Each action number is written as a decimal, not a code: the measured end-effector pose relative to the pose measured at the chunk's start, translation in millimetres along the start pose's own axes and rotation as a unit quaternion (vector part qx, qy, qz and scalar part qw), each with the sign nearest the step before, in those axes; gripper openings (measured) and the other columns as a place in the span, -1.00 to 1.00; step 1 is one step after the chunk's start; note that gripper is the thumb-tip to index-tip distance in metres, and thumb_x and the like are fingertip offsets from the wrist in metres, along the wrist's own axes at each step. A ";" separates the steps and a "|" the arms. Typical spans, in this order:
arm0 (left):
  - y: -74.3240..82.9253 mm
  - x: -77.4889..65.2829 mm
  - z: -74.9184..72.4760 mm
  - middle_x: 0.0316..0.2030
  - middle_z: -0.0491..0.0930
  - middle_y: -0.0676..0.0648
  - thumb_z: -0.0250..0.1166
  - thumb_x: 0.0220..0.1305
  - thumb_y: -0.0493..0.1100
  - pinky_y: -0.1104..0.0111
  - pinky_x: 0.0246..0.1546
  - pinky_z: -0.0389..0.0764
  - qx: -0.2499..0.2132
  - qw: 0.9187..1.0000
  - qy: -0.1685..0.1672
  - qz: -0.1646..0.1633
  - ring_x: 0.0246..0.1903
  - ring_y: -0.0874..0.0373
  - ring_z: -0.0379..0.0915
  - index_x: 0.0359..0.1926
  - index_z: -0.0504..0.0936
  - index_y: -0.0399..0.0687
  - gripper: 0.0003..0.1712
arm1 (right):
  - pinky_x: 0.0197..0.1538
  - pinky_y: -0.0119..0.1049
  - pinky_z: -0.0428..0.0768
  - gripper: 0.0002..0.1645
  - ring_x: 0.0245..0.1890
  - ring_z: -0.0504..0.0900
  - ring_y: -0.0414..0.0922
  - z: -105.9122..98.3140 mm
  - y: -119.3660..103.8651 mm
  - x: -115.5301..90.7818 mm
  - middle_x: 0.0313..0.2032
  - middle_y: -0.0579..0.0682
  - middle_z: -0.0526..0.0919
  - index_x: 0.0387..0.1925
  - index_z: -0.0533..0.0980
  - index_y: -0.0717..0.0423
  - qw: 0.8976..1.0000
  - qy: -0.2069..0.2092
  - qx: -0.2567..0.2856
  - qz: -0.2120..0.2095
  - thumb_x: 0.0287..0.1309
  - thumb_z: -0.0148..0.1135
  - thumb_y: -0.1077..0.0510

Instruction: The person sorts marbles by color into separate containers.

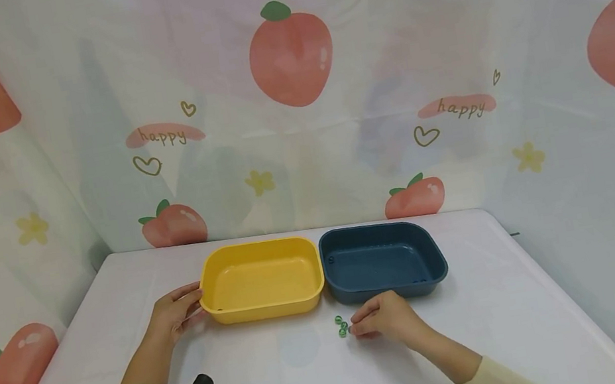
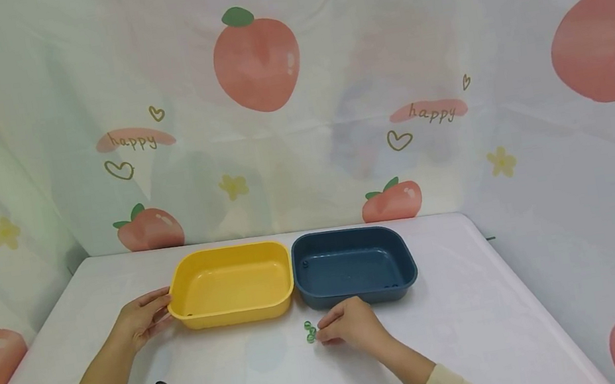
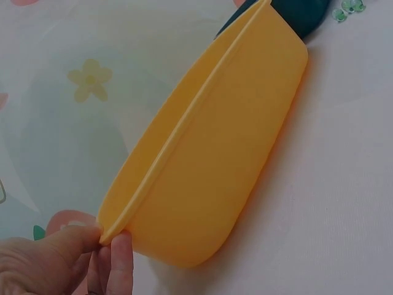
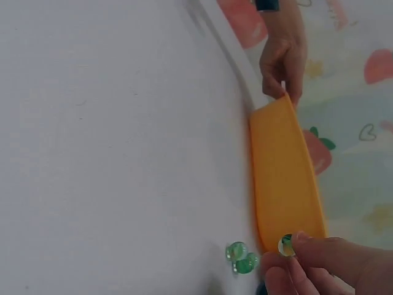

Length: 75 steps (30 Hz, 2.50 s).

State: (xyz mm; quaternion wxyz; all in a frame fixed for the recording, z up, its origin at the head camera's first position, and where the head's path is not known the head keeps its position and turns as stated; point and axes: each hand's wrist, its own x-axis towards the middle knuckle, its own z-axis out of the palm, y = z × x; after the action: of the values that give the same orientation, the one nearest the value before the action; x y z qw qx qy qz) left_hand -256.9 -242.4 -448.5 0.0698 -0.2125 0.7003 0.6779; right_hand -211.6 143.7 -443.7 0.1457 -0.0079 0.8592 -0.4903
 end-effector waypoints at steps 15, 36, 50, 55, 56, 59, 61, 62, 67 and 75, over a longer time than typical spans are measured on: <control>-0.4 0.1 -1.2 0.03 0.60 -0.18 0.24 0.39 -0.19 0.30 -0.11 0.70 -0.007 1.000 0.000 0.000 -0.39 0.35 0.59 0.35 0.36 -0.31 -0.42 | -0.24 -0.28 0.75 -0.80 -0.36 0.77 -0.08 -1.3 -27.8 13.3 -0.39 0.07 0.77 -0.30 0.71 0.27 0.999 0.013 0.027 0.010 0.00 0.49 0.25; -0.2 -0.4 -1.0 0.10 0.55 -0.25 0.22 0.40 -0.21 0.27 -0.07 0.69 -0.013 1.000 -0.002 -0.003 -0.33 0.29 0.61 0.35 0.36 -0.31 -0.43 | -0.12 -0.21 0.74 -0.79 -0.36 0.76 -0.12 3.3 -54.5 39.8 -0.34 0.07 0.77 -0.25 0.72 0.24 0.996 0.017 0.075 0.041 0.04 0.47 0.24; 1.1 -2.3 -0.5 0.14 0.53 -0.28 0.21 0.40 -0.19 0.26 -0.04 0.67 -0.002 1.000 -0.001 -0.002 -0.31 0.29 0.61 0.36 0.35 -0.31 -0.43 | -0.23 -0.30 0.74 -0.73 -0.35 0.78 -0.07 14.1 -62.8 64.3 -0.28 0.16 0.77 -0.19 0.69 0.34 0.990 0.014 0.133 0.037 0.01 0.46 0.32; 0.1 -0.6 -0.3 0.21 0.48 -0.30 0.21 0.41 -0.18 0.27 -0.02 0.66 0.002 1.000 0.002 -0.003 -0.27 0.27 0.61 0.36 0.36 -0.28 -0.43 | -0.23 -0.28 0.74 -0.75 -0.35 0.78 -0.04 18.0 -63.5 68.7 -0.29 0.18 0.77 -0.22 0.69 0.34 0.991 0.017 0.127 0.035 -0.01 0.47 0.32; 0.1 -0.4 -0.5 0.20 0.48 -0.30 0.21 0.41 -0.18 0.27 -0.02 0.66 0.002 1.000 0.000 -0.002 -0.26 0.26 0.61 0.36 0.35 -0.29 -0.42 | -0.24 -0.29 0.74 -0.74 -0.35 0.78 -0.04 18.5 -63.2 69.3 -0.29 0.18 0.77 -0.22 0.69 0.33 0.991 0.018 0.125 0.036 -0.01 0.48 0.32; -0.4 0.3 -0.5 0.22 0.47 -0.30 0.21 0.41 -0.17 0.28 -0.02 0.66 0.004 1.000 0.002 -0.004 -0.23 0.25 0.61 0.36 0.36 -0.27 -0.43 | -0.26 -0.32 0.74 -0.74 -0.36 0.78 -0.05 19.9 -61.9 70.9 -0.29 0.17 0.77 -0.23 0.69 0.32 0.992 0.020 0.117 0.039 -0.02 0.49 0.30; -0.2 0.3 -0.5 0.23 0.45 -0.31 0.20 0.42 -0.17 0.29 -0.03 0.66 0.006 1.000 0.002 -0.004 -0.21 0.24 0.62 0.36 0.36 -0.26 -0.44 | -0.27 -0.33 0.74 -0.73 -0.36 0.78 -0.07 20.6 -61.3 71.3 -0.30 0.15 0.77 -0.23 0.69 0.31 0.993 0.023 0.111 0.041 -0.02 0.49 0.29; -0.6 0.6 -0.6 0.24 0.45 -0.31 0.20 0.42 -0.16 0.29 -0.03 0.66 0.006 1.000 0.001 -0.003 -0.21 0.23 0.62 0.37 0.35 -0.27 -0.43 | -0.26 -0.34 0.74 -0.73 -0.36 0.78 -0.07 20.8 -61.0 71.4 -0.30 0.14 0.77 -0.23 0.69 0.30 0.993 0.024 0.108 0.042 -0.02 0.49 0.28; -0.4 0.5 -0.4 0.25 0.44 -0.32 0.21 0.41 -0.17 0.30 -0.05 0.68 0.001 1.000 0.002 -0.005 -0.22 0.24 0.63 0.36 0.36 -0.26 -0.44 | -0.24 -0.33 0.73 -0.73 -0.34 0.78 -0.08 21.9 -59.6 70.1 -0.29 0.13 0.77 -0.20 0.69 0.30 0.993 0.029 0.104 0.040 0.02 0.47 0.25; -0.5 -0.7 -1.2 0.03 0.60 -0.21 0.23 0.39 -0.19 0.33 -0.15 0.71 -0.008 1.000 -0.005 0.000 -0.32 0.29 0.61 0.35 0.36 -0.30 -0.42 | -0.23 -0.31 0.74 -0.71 -0.35 0.77 -0.08 19.8 -56.2 58.5 -0.32 0.11 0.77 -0.19 0.69 0.30 0.993 0.020 0.103 0.047 0.00 0.49 0.25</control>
State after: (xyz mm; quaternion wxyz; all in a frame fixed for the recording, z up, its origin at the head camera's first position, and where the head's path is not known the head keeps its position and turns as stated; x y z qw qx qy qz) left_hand -255.9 -243.4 -448.6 0.0713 -0.2097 0.6945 0.6845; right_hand -269.8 88.7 -419.9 0.1513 0.0578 0.8062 -0.5691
